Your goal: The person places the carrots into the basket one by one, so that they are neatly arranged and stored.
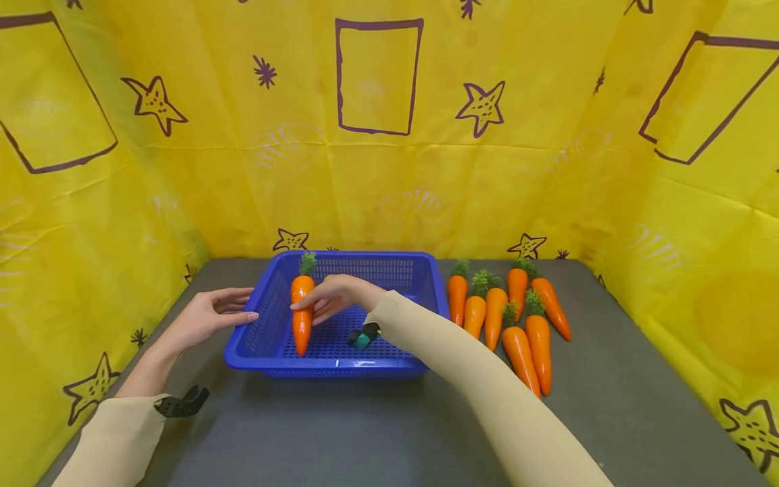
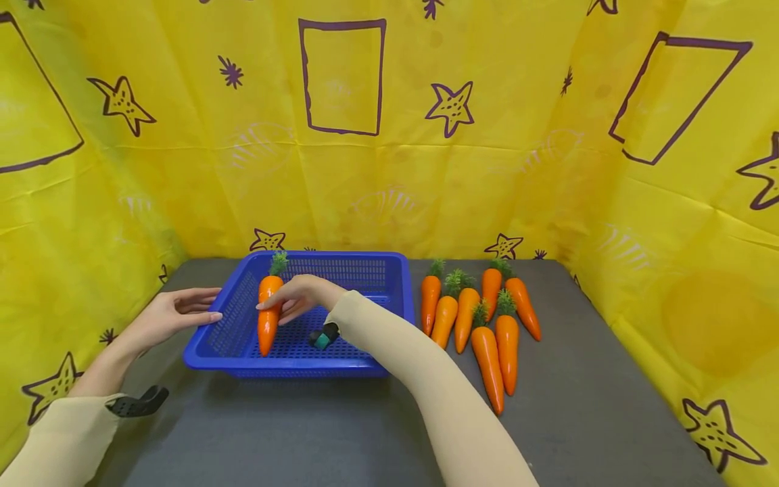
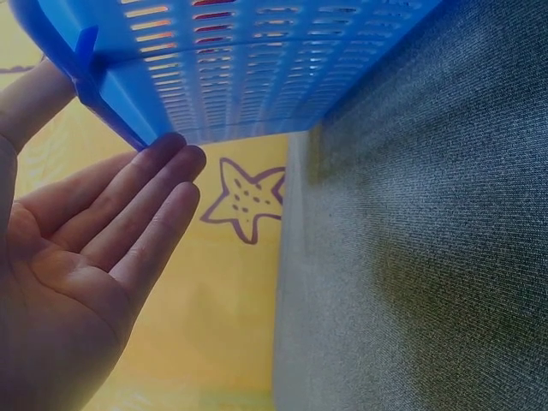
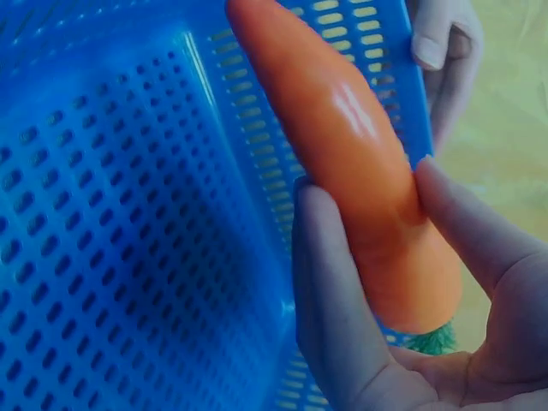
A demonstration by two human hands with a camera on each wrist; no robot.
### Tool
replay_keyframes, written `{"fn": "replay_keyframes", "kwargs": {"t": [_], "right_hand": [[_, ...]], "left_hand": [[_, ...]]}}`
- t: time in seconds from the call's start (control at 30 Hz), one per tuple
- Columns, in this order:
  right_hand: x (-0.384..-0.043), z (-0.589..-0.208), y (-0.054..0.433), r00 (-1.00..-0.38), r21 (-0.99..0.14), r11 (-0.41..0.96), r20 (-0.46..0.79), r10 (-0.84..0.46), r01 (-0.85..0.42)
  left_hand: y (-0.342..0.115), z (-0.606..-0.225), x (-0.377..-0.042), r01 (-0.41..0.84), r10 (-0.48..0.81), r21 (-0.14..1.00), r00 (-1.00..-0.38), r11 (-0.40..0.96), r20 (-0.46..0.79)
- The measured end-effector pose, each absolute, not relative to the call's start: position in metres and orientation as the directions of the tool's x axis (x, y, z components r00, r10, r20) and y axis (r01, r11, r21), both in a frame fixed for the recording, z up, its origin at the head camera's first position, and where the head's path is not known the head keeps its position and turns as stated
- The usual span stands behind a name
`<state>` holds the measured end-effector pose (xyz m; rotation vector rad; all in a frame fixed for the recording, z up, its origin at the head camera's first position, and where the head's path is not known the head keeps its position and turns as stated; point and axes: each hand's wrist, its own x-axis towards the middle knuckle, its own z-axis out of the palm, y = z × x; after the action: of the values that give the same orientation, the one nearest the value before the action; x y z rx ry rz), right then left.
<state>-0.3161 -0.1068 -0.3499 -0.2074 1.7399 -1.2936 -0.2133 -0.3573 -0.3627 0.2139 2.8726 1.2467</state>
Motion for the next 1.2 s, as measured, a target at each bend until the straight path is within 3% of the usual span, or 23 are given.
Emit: {"fn": "replay_keyframes", "kwargs": {"t": [0.47,1.2], "right_hand": [[-0.315,-0.364,-0.135,-0.455,-0.735,0.450,-0.672,-0.584,0.508],[-0.316,-0.384,-0.152,-0.414,-0.667,0.383,-0.718,-0.559,0.639]], "left_hand": [[-0.357,-0.363,-0.216,0.095,0.112,0.732,-0.993,0.675,0.026],[-0.359,-0.362,-0.212,0.112,0.127,0.746,-0.991,0.657,0.037]]}}
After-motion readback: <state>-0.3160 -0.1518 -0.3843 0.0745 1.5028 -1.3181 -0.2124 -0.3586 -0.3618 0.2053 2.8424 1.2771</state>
